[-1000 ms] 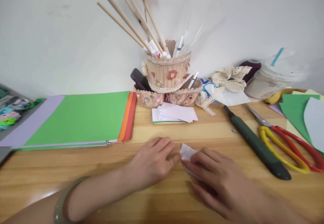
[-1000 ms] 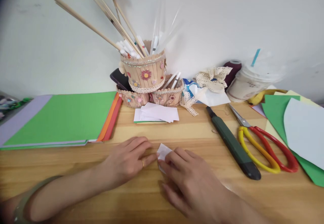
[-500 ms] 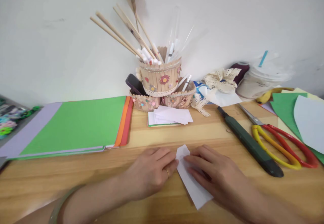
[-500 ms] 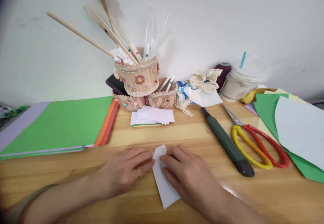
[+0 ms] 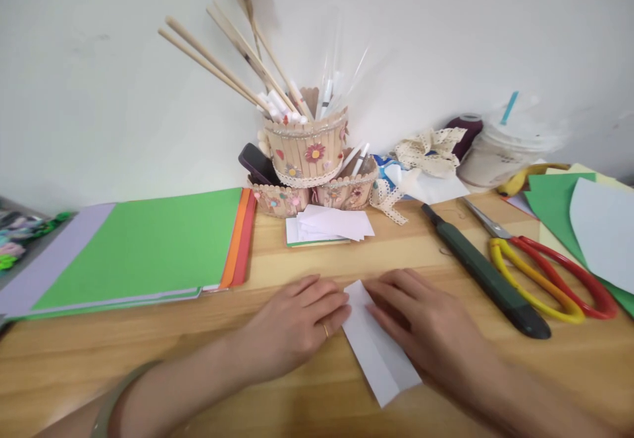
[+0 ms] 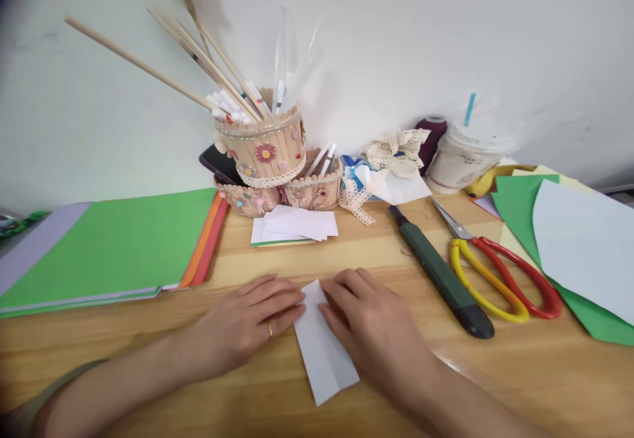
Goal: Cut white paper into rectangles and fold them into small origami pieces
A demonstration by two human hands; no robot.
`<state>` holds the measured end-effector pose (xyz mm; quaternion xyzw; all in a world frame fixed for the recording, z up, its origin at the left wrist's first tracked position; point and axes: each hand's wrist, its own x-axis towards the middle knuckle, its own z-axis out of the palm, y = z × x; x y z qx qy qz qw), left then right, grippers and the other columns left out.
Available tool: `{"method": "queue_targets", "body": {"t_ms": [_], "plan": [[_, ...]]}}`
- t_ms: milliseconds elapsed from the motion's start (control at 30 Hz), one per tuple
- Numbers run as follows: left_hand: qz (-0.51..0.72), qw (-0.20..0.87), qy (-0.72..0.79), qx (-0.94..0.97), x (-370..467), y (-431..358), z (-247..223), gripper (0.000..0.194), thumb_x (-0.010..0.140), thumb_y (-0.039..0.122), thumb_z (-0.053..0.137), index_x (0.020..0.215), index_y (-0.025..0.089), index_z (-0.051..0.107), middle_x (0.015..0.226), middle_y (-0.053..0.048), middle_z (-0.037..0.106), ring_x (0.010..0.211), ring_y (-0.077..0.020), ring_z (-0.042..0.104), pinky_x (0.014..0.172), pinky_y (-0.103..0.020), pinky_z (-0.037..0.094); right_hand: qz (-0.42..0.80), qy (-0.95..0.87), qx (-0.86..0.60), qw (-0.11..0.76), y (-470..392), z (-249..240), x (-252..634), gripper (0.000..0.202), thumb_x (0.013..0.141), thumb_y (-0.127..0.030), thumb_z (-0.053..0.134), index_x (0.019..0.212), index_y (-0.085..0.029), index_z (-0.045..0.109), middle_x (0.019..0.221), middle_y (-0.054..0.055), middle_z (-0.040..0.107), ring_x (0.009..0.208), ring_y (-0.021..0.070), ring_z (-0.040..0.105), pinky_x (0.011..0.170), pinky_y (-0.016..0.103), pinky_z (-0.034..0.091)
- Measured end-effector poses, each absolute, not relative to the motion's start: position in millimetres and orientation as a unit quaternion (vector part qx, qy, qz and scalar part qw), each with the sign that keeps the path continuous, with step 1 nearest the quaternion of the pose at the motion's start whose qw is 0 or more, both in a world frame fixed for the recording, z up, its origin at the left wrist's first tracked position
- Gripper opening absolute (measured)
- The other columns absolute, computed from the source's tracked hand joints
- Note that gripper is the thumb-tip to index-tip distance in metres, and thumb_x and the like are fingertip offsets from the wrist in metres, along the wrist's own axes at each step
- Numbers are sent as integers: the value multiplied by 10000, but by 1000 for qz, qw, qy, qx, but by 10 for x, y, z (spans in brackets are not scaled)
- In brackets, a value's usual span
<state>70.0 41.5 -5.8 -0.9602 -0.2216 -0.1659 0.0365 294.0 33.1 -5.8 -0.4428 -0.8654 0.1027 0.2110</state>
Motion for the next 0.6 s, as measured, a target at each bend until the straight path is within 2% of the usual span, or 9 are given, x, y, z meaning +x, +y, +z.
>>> {"method": "queue_targets", "body": {"t_ms": [167, 300, 467, 600], "plan": [[-160, 14, -219, -962, 671, 423, -52, 303, 965, 134, 318, 1168, 107, 541, 1153, -63, 610, 1104, -227, 479, 970, -428, 388, 141, -828, -501, 210, 409, -63, 2878, 121, 863, -259, 511, 878, -196, 614, 819, 45, 596, 751, 192, 584, 617, 320, 474], [-143, -8, -223, -964, 660, 430, -58, 314, 959, 118, 313, 1204, 100, 508, 1177, -73, 599, 1139, -222, 458, 999, -436, 357, 176, -809, -518, 215, 410, -62, 2827, 80, 842, -216, 526, 818, -199, 601, 786, 28, 609, 687, 165, 588, 592, 291, 464], [-159, -41, -223, -961, 643, 480, -59, 290, 950, 125, 331, 1133, 123, 555, 1117, -70, 628, 1091, -209, 487, 987, -418, 367, 159, -804, -529, 219, 389, -77, 2810, 68, 814, -195, 538, 811, -199, 605, 719, 19, 623, 626, 160, 592, 530, 266, 455], [-144, -47, -217, -964, 612, 507, -58, 286, 929, 117, 368, 1151, 148, 547, 1163, -62, 605, 1133, -222, 451, 1003, -430, 344, 126, -831, -485, 241, 384, -89, 2807, 112, 842, -162, 496, 791, -188, 593, 735, 32, 614, 669, 167, 591, 544, 267, 461]]}}
